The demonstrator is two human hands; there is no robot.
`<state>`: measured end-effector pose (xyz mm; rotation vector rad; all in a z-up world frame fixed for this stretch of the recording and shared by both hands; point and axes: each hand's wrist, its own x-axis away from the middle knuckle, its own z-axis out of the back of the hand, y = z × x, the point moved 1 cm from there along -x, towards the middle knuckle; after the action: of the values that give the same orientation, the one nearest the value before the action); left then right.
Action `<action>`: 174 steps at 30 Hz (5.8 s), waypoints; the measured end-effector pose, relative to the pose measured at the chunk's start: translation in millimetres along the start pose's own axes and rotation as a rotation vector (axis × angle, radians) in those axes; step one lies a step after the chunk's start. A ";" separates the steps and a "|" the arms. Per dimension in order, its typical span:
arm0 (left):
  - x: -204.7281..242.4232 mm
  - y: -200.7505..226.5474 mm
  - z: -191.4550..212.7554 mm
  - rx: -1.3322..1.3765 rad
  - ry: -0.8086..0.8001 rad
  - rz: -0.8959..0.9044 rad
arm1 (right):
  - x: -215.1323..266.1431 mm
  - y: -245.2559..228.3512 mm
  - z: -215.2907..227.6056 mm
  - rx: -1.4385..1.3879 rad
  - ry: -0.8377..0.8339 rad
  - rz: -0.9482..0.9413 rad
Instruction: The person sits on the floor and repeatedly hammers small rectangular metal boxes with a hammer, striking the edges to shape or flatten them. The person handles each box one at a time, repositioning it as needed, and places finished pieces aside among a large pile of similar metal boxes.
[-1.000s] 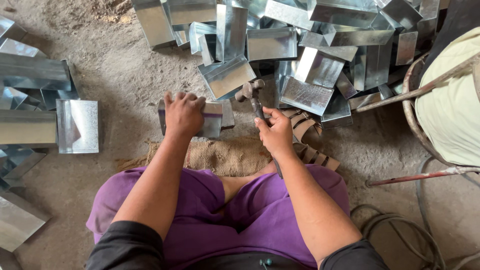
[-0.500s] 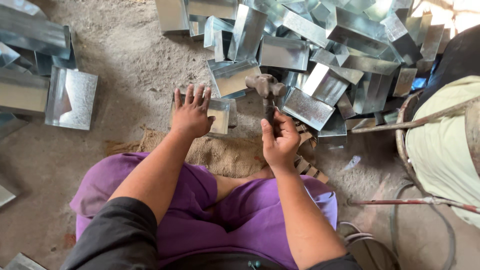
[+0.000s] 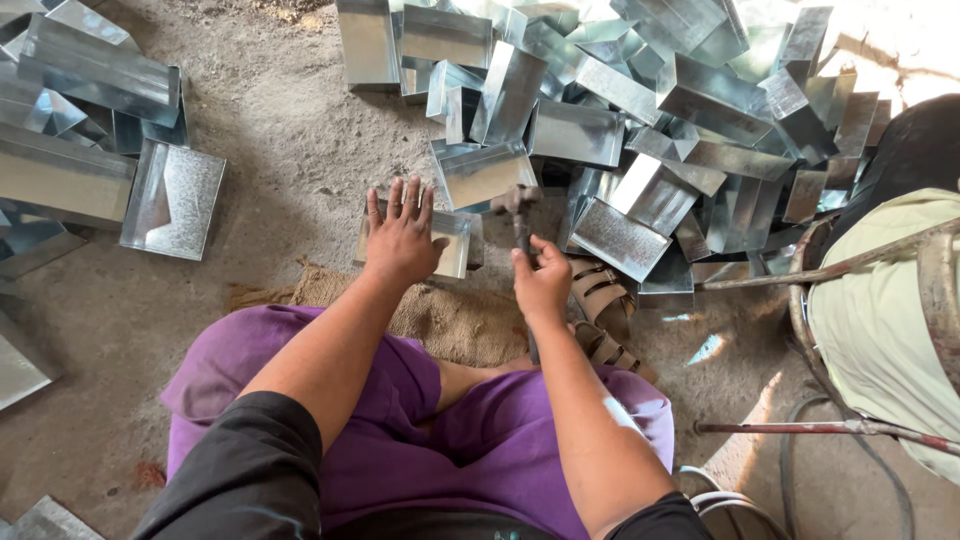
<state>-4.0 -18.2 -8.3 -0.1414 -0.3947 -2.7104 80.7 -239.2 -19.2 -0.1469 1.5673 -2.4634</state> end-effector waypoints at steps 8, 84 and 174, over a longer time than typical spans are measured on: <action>15.3 11.5 12.6 -0.130 -0.157 0.030 | 0.3 -2.1 2.5 -0.376 0.011 -0.281; -5.7 -72.5 36.3 0.739 -0.602 0.310 | 45.8 -86.3 35.9 -0.530 -0.163 0.456; -6.9 -11.1 -34.4 0.726 0.544 -0.178 | 58.8 -196.2 77.9 -0.408 0.027 0.769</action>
<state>-3.4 -15.9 -45.0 0.8354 -1.2013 -2.4374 13.9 -241.7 189.5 0.3613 1.6968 -1.5581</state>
